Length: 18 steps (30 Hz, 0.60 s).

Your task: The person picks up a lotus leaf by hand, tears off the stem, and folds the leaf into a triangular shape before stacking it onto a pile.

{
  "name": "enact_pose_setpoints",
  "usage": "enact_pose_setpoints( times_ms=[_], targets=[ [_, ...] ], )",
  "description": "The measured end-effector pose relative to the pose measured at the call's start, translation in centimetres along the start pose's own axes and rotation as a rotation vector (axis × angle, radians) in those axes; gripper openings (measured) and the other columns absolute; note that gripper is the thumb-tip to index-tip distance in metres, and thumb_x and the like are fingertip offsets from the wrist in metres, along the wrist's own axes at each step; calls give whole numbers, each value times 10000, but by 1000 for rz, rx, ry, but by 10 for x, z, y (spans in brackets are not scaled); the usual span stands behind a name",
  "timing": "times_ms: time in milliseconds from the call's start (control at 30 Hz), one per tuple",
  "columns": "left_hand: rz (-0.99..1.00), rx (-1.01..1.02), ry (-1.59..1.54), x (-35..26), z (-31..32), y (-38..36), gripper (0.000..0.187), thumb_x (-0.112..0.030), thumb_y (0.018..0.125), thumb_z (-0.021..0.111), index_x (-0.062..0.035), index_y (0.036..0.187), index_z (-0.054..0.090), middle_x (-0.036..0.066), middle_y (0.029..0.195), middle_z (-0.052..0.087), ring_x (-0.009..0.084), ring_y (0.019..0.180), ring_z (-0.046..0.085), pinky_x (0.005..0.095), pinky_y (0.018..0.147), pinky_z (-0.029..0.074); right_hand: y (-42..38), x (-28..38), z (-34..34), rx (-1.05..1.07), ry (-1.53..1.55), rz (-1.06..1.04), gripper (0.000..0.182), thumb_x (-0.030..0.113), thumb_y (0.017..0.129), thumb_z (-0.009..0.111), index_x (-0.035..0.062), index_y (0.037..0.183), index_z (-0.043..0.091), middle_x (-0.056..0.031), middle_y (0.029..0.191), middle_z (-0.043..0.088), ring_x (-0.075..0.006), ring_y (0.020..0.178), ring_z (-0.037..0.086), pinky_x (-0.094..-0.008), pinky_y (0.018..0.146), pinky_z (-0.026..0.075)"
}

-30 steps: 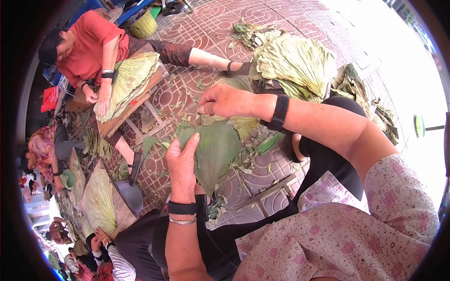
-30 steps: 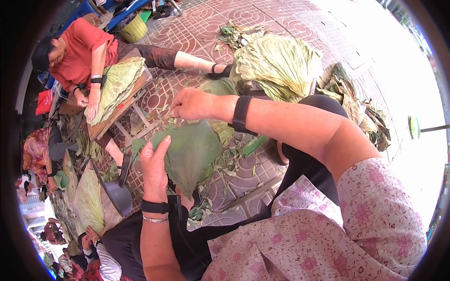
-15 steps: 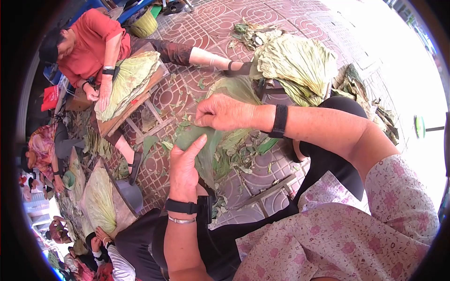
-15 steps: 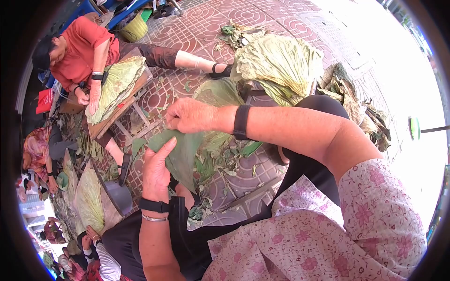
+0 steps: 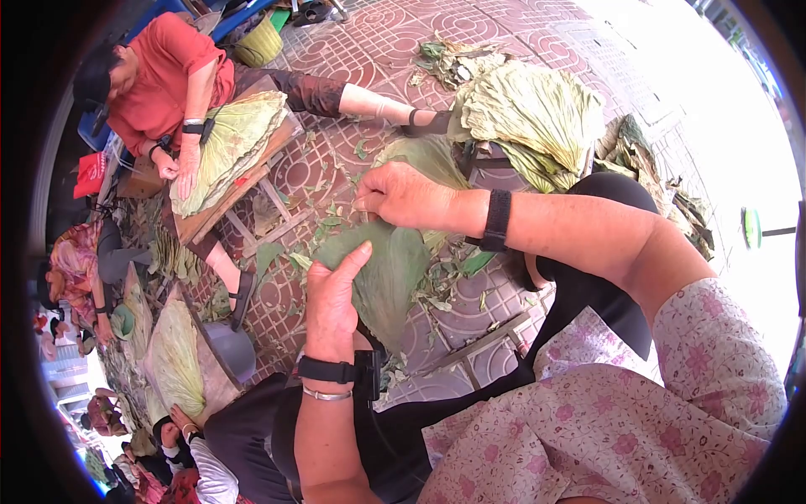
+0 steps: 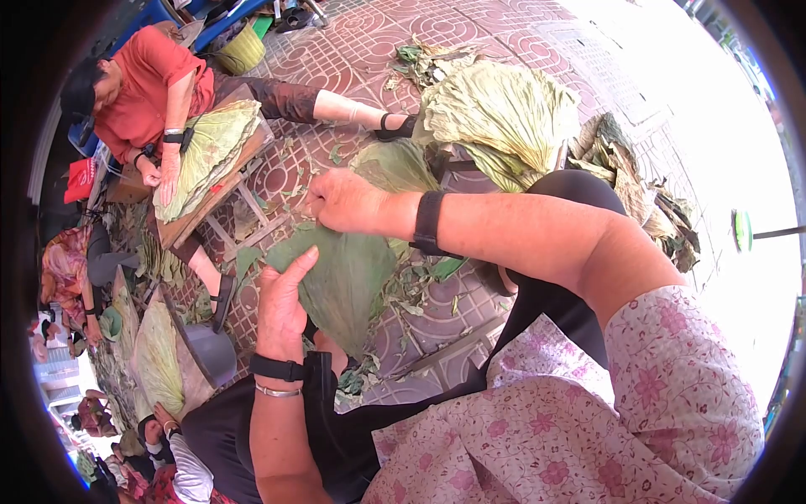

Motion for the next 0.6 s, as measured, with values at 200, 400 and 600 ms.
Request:
enact_pose_setpoints(
  times_ms=[200, 400, 600],
  targets=[
    [-15, -21, 13, 1, -7, 2, 255, -47, 847, 739, -16, 1094, 683, 64, 1051, 709, 157, 932, 673, 313, 834, 538, 17, -12, -19, -30, 222, 152, 205, 162, 864, 616, 5, 946, 719, -166, 851, 721, -278, 886, 711, -379, 811, 547],
    [3, -55, -30, 1, -9, 4, 244, -50, 859, 729, -8, 1095, 683, 70, 1038, 713, 158, 906, 680, 309, 816, 546, 11, -2, -17, 84, -106, -121, 211, 203, 906, 689, 9, 987, 708, -69, 846, 706, -156, 829, 672, -323, 746, 533],
    [-3, 7, 99, 4, -8, 3, 271, -67, 870, 730, -8, 1127, 667, 66, 1076, 701, 153, 933, 668, 307, 826, 535, 2, 12, -7, 240, 106, -77, 216, 205, 878, 724, 19, 988, 713, -67, 851, 704, -125, 802, 649, -300, 751, 518]
  ],
)
Point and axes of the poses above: each hand's wrist, its own y-axis towards the middle knuckle, its own z-axis out of the palm, x = y × z, the point moved 2 cm from there along y, towards the middle knuckle
